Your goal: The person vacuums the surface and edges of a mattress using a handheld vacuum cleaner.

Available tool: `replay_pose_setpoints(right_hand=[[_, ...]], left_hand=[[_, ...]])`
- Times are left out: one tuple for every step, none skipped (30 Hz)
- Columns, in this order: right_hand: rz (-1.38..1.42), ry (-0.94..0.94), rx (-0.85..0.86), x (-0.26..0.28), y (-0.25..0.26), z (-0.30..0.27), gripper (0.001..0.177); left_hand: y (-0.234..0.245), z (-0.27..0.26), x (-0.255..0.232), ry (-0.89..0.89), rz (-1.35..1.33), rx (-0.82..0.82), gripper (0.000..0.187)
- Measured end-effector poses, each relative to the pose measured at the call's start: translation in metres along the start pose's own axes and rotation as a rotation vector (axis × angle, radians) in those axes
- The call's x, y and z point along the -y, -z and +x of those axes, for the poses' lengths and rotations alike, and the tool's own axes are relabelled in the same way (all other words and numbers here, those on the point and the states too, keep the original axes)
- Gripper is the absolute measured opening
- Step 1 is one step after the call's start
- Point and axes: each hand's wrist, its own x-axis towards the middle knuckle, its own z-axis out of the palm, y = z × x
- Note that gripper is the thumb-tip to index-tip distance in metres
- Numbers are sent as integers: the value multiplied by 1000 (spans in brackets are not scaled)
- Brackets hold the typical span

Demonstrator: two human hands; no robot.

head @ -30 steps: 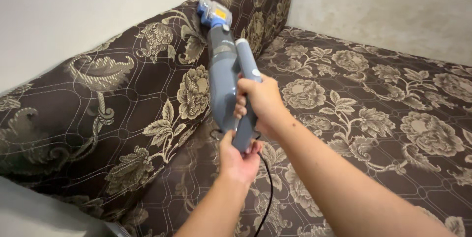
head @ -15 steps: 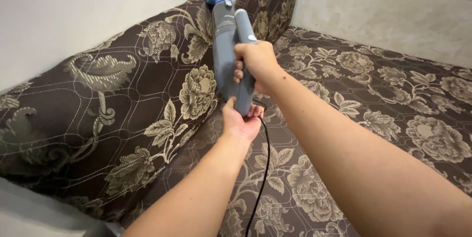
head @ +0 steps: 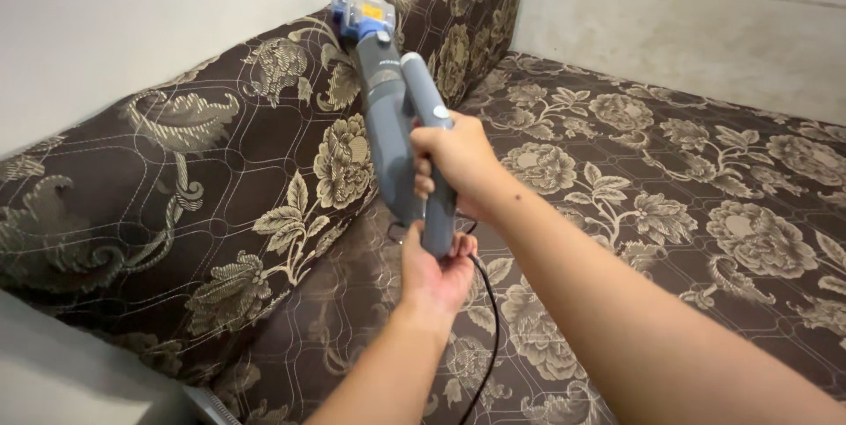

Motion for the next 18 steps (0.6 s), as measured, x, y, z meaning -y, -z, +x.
replay_pose_setpoints(right_hand=[[-4, 0, 7, -1, -1, -8, 25], [-7, -1, 14, -1, -2, -16, 27], [-11, -3, 21, -2, -2, -24, 28], [-24, -4, 24, -3, -3, -32, 27], [-37, -3, 26, -3, -3, -38, 26], [-51, -2, 28, -2, -4, -44, 26], [-60, -2, 34, -2, -4, -50, 25], [-69, -1, 41, -2, -4, -54, 24], [-78, -3, 48, -1, -4, -56, 23], [-76, -4, 42, 1, -6, -56, 23], [-75, -3, 38, 2, -8, -55, 23], [-75, -3, 34, 4, -9, -53, 23], [-92, 0, 26, 5, -10, -50, 22], [-110, 3, 17, 7, -10, -47, 22], [-128, 4, 7, 9, -10, -44, 21], [-130, 0, -5, 10, -11, -41, 20], [-134, -1, -17, 12, -11, -37, 19], [-137, -2, -28, 13, -12, -34, 19]], left_hand=[[3, -8, 2, 10, -7, -12, 33], [6, -16, 4, 21, -13, -24, 34], [10, -24, 7, 31, -20, -38, 35], [13, -33, 9, 18, -5, -20, 35], [16, -40, 12, 6, 11, -1, 35], [17, -47, 15, -7, 27, 18, 35], [19, -53, 18, 4, 34, 31, 35], [21, -58, 20, 14, 40, 45, 35], [22, -61, 21, 24, 47, 57, 35], [20, -60, 22, 21, 43, 67, 34], [19, -59, 21, 18, 39, 78, 32], [17, -57, 20, 14, 34, 90, 31], [16, -53, 19, 24, 33, 81, 30], [13, -48, 18, 34, 32, 72, 29], [13, -44, 18, 46, 30, 61, 28], [13, -40, 16, 45, 35, 81, 28], [11, -34, 14, 45, 40, 103, 28], [9, -29, 13, 44, 45, 126, 28]])
